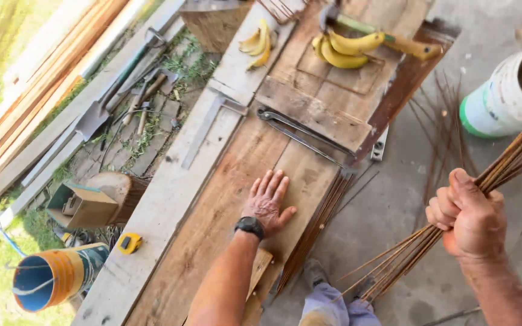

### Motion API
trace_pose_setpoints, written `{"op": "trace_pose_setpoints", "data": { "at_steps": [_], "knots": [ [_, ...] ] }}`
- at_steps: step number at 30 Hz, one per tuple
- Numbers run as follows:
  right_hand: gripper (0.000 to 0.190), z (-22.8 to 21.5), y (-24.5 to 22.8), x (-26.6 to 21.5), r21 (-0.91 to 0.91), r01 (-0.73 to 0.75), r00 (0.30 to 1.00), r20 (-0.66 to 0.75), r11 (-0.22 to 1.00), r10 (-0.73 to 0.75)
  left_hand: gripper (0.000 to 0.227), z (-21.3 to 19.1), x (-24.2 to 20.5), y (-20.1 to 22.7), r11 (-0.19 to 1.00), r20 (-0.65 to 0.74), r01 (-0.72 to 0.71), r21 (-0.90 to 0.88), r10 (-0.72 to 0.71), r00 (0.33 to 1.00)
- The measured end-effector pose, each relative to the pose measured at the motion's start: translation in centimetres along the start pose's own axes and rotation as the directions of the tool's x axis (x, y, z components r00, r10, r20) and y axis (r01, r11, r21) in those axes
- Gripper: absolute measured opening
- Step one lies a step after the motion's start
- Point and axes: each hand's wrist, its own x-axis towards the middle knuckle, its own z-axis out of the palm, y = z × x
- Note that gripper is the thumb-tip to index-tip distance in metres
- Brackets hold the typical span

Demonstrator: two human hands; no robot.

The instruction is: Bending thin metal rods into rectangular stirrups using a wooden jig and pliers on a workbench.

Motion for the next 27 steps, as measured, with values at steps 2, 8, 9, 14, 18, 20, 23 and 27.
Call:
{"op": "trace_pose_setpoints", "data": {
  "at_steps": [2, 8, 9, 14, 18, 20, 23, 27],
  "knots": [
    [0.048, 3.6, -3.8, -1.0, -0.001, 0.043, 0.994, 0.104, 0.999, -0.043, 0.083, -5.2, 1.1, 3.1, 0.986, 0.165, 0.152, -0.064, -0.140, 0.976],
    [0.048, 15.4, -11.8, -4.4, 0.008, 0.198, 0.884, 0.431, 0.980, -0.182, 0.090, -17.6, -0.8, 11.1, 0.303, 0.167, 0.169, -0.938, -0.033, 0.985],
    [0.049, 17.2, -12.6, -5.0, 0.020, 0.232, 0.841, 0.498, 0.972, -0.211, 0.086, -18.9, -1.6, 12.1, 0.102, 0.020, 0.012, -0.995, 0.077, 0.997],
    [0.047, 25.2, -14.1, -7.1, 0.092, 0.285, 0.685, 0.677, 0.954, -0.270, 0.035, -22.4, -3.1, 13.4, -0.050, -0.130, -0.139, -0.989, -0.152, 0.980],
    [0.049, 29.7, -15.1, -8.3, 0.057, 0.383, 0.510, 0.819, 0.922, -0.262, 0.022, -23.6, -2.9, 11.7, 0.173, -0.327, -0.278, -0.945, -0.441, 0.836],
    [0.049, 31.0, -14.7, -7.9, 0.048, 0.353, 0.420, 0.884, 0.935, -0.204, 0.019, -23.3, -3.1, 10.8, 0.260, -0.316, -0.202, -0.944, -0.549, 0.774],
    [0.049, 31.9, -15.4, -7.6, 0.048, 0.381, 0.322, 0.929, 0.923, -0.182, 0.022, -23.9, -2.2, 10.7, 0.352, -0.398, -0.211, -0.912, -0.635, 0.662],
    [0.053, 33.2, -16.7, -8.0, 0.112, 0.332, 0.204, 0.961, 0.937, -0.187, 0.029, -24.5, -1.6, 10.9, 0.521, -0.542, -0.178, -0.835, -0.721, 0.432]
  ]
}}
